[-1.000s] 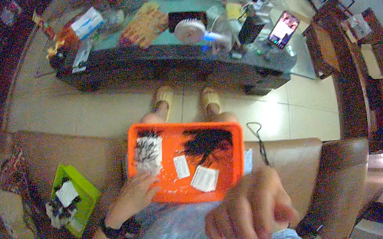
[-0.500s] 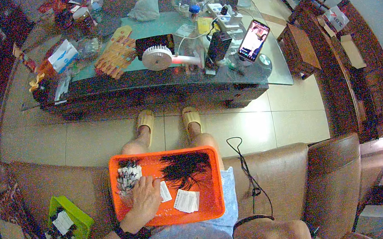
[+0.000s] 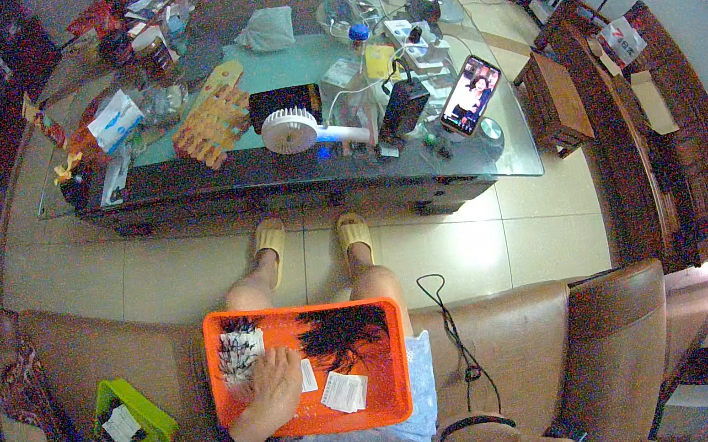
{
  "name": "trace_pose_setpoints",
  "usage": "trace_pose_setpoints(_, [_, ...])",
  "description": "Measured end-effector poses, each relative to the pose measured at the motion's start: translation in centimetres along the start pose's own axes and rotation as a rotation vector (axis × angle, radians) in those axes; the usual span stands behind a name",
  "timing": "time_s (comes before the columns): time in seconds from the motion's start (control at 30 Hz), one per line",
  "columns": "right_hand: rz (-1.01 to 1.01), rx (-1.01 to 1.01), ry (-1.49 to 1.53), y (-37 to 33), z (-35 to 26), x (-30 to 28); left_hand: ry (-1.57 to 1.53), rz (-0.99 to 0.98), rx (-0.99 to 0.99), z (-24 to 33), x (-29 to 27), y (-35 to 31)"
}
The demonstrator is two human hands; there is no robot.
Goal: The person sits on a sofa and repeatedly picks up small white paper strips and black hair bundles from an orange tray. They attach the hair to the strips by hand and place the finished units back into the tray.
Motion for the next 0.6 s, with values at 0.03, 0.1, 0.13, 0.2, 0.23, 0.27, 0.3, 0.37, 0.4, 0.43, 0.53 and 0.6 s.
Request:
trace_pose_setpoints(0.03, [-0.007,-0.002,-0.009,0.1,0.0,0.0,-0.009,-0.003,0.002,0.0,0.0,0.0])
trace_pose_setpoints(0.1, [-0.019,-0.005,-0.025,0.3,0.0,0.0,-0.034,-0.007,0.004,0.1,0.1,-0.1])
trace_pose_setpoints(0.13, [-0.002,-0.001,-0.022,0.4,0.2,-0.1,-0.056,-0.029,0.006,0.1,0.3,-0.1])
trace_pose_setpoints(0.2, [0.035,0.006,-0.018,0.5,0.4,-0.4,-0.114,-0.077,0.002,-0.1,0.8,-0.2])
trace_pose_setpoints(0.23, [0.034,0.005,-0.009,0.4,0.6,-0.4,-0.1,-0.03,0.018,0.0,0.5,-0.2])
trace_pose_setpoints(0.27, [0.034,0.003,0.0,0.1,0.7,-0.4,-0.087,0.011,0.024,0.0,0.2,-0.2])
trace_pose_setpoints(0.3, [0.037,-0.001,0.009,-0.3,0.8,-0.5,-0.086,0.035,0.026,0.0,0.1,-0.2])
trace_pose_setpoints(0.37, [-0.076,-0.018,-0.05,-2.1,0.1,-1.2,-0.177,0.082,0.014,-0.3,-0.1,-0.1])
trace_pose_setpoints(0.4, [0.021,-0.038,-0.122,-3.4,0.1,-2.9,-0.233,0.052,-0.012,-0.6,0.2,-0.2])
trace_pose_setpoints(0.43, [0.115,-0.053,-0.182,-5.1,0.0,-4.6,-0.404,0.042,-0.055,-1.1,0.3,-0.5])
trace_pose_setpoints(0.53, [1.187,0.422,-0.898,-16.0,0.9,-12.3,-0.886,-0.042,-0.273,-2.4,1.5,-1.2])
trace_pose_setpoints(0.6, [1.376,0.927,-1.083,-23.0,3.3,-16.8,-0.87,0.073,-0.188,-3.1,-0.2,-1.4])
Point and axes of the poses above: each hand's wrist, its own y-axis towards the middle knuckle, its own x-axis out of the palm, z = x × y, the point moved 8 cm from there along y, towards the middle knuckle, and after that the axes turned 3 degrees about x, right-handed, at the moved point
